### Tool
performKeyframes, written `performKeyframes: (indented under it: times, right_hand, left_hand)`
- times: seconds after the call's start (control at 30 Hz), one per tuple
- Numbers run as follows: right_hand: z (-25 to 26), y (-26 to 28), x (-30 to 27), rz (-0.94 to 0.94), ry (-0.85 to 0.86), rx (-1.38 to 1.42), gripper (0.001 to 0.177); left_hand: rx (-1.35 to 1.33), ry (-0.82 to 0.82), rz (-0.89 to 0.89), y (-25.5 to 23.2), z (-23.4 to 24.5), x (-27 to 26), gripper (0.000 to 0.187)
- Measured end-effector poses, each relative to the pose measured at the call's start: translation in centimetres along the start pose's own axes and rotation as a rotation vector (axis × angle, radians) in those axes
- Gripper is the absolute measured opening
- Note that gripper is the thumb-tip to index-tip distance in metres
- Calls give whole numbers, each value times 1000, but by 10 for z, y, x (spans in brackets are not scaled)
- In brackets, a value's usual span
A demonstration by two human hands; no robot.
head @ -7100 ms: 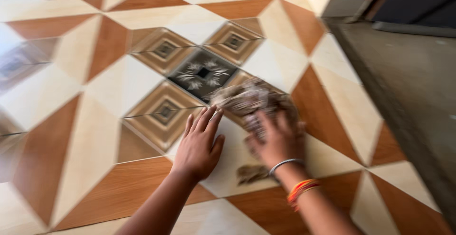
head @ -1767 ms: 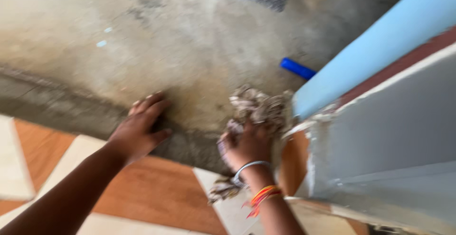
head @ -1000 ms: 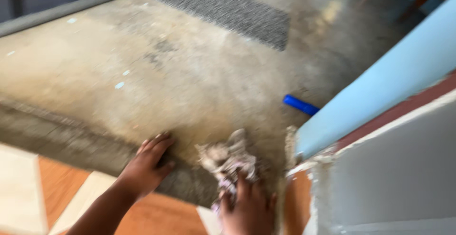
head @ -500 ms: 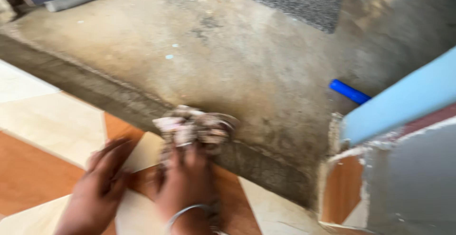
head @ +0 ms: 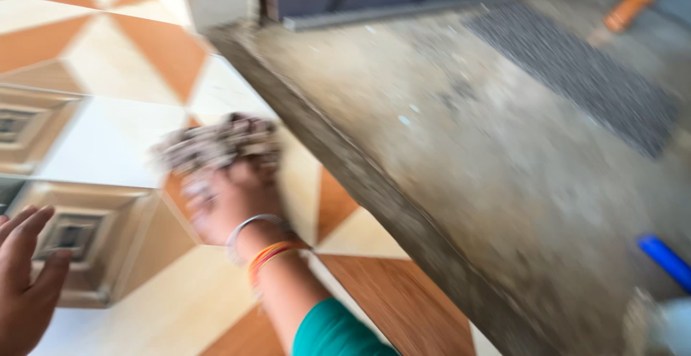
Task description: The person scrubs and wipes the patterned tiled floor by hand using a cloth, moving the cloth in circular and side-to-side motions across different sections of the tile.
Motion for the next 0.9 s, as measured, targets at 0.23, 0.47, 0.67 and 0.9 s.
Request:
performKeyframes:
  times: [0.23, 0.47, 0.67, 0.9]
  right_hand:
    - [-34, 30, 54, -255, -415, -279, 57]
    - [-162, 220, -37, -3, 261, 97, 52]
    - [-213, 320, -99, 628, 430, 179, 47]
    - [-215, 264, 54, 627, 414, -73, 60]
  left_hand:
    - [367, -18, 216, 107, 80, -54, 72]
    - [474, 49, 382, 118, 155, -96, 64]
    - [316, -72, 617, 153, 205, -141, 52]
    - [511, -19, 600, 194, 224, -153, 65]
Point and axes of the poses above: each hand's wrist, its own x-axis towards the middle knuckle, its own z-axis out of the back of the hand, y = z × x, the point moved 3 cm from there along x, towards the middle knuckle, and after that the axes turned 6 degrees about x, right-handed, at the moved point
